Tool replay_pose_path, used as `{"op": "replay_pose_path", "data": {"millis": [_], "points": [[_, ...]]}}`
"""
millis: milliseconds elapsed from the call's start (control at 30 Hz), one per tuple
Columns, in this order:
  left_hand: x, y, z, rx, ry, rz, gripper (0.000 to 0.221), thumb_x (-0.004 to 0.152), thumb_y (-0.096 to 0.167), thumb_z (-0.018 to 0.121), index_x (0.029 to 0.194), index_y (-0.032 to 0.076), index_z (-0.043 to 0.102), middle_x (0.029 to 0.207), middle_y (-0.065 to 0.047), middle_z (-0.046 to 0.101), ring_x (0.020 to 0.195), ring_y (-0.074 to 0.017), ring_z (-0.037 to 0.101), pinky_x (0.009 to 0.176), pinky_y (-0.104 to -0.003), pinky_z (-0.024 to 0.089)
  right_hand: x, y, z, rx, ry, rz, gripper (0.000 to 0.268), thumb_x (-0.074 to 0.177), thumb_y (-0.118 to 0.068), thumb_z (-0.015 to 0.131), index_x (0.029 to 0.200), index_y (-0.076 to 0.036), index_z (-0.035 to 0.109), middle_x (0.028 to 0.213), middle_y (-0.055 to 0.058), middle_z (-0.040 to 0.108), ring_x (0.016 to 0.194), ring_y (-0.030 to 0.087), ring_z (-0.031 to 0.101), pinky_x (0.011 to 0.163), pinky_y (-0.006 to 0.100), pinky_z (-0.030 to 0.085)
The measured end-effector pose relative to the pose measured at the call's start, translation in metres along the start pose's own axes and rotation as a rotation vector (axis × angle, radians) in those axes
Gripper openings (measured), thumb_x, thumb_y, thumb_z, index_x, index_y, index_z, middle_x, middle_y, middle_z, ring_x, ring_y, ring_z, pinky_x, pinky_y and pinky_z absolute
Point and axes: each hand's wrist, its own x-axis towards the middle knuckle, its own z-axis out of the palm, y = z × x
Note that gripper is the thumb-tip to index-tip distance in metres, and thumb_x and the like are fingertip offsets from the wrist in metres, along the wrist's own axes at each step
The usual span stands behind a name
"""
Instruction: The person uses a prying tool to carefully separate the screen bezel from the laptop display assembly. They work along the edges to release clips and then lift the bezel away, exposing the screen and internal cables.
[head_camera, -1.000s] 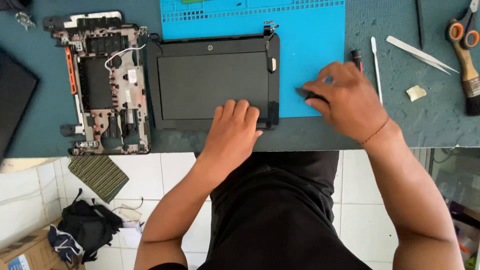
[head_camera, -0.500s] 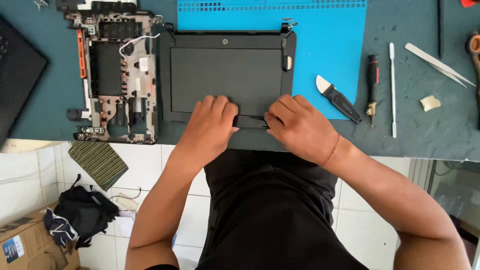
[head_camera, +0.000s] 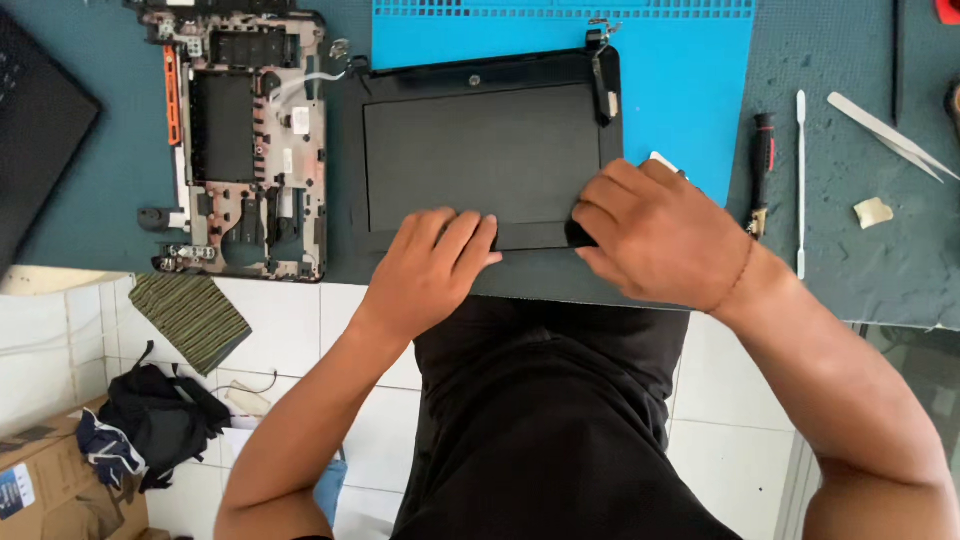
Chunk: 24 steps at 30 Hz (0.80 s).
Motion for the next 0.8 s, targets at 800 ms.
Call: {"op": "replay_pose_path", "data": {"millis": [800], "points": [[0.044,-0.056,-0.107,-0.368,-0.061,-0.193,0.033,0.111,0.024,0.056,0.127,-0.002,0.067,0.122,-0.015,0.074,0.107,-0.0351,0.066,0.089,-0.046,0.05,0.002,0.012,-0.061,0.433,0.219,0.118,0.026,0.107,-0.013,0.057,0.118,0.01,0.062,0.118,0.026,0.06,0.11,0.038,0.064,0.095,0.044,0.054]]}}
